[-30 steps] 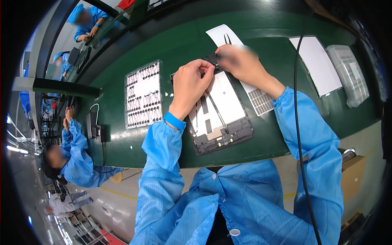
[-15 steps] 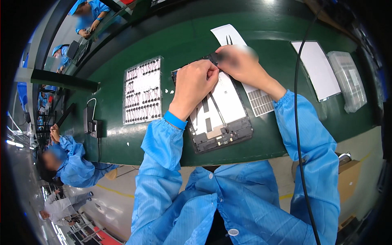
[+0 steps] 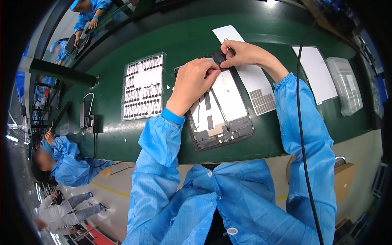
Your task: Assembling electronic components into a tablet housing on a factory production line.
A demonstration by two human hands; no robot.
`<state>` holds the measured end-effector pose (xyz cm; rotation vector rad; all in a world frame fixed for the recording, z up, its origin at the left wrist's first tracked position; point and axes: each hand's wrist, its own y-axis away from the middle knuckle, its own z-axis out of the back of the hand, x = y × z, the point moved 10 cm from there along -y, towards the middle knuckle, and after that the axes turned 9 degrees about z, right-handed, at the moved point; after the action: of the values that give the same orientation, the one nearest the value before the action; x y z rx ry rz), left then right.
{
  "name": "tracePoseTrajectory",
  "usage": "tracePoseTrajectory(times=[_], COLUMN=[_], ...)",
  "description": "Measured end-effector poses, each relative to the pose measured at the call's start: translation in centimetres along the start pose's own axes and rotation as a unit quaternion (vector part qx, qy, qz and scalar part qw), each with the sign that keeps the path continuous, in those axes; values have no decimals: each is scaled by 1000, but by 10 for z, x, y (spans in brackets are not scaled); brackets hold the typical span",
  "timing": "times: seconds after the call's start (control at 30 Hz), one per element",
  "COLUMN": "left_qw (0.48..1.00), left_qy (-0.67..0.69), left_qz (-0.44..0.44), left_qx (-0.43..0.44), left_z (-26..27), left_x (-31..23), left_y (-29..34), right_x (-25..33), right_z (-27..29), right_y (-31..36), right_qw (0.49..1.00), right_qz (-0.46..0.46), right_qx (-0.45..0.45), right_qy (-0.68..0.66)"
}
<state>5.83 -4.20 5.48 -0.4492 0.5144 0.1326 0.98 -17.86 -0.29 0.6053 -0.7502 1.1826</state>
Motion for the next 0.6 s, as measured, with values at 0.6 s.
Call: tracePoseTrajectory(times=[0.6], left_qw=[997], left_qy=[-31], left_qz=[-54], left_qx=[-46], left_z=[-6], left_x=[0], left_y=[6], right_x=[0], right_z=[-4], right_y=[-13], right_qw=[998], right_qz=[6], right_qx=[59], right_qy=[13])
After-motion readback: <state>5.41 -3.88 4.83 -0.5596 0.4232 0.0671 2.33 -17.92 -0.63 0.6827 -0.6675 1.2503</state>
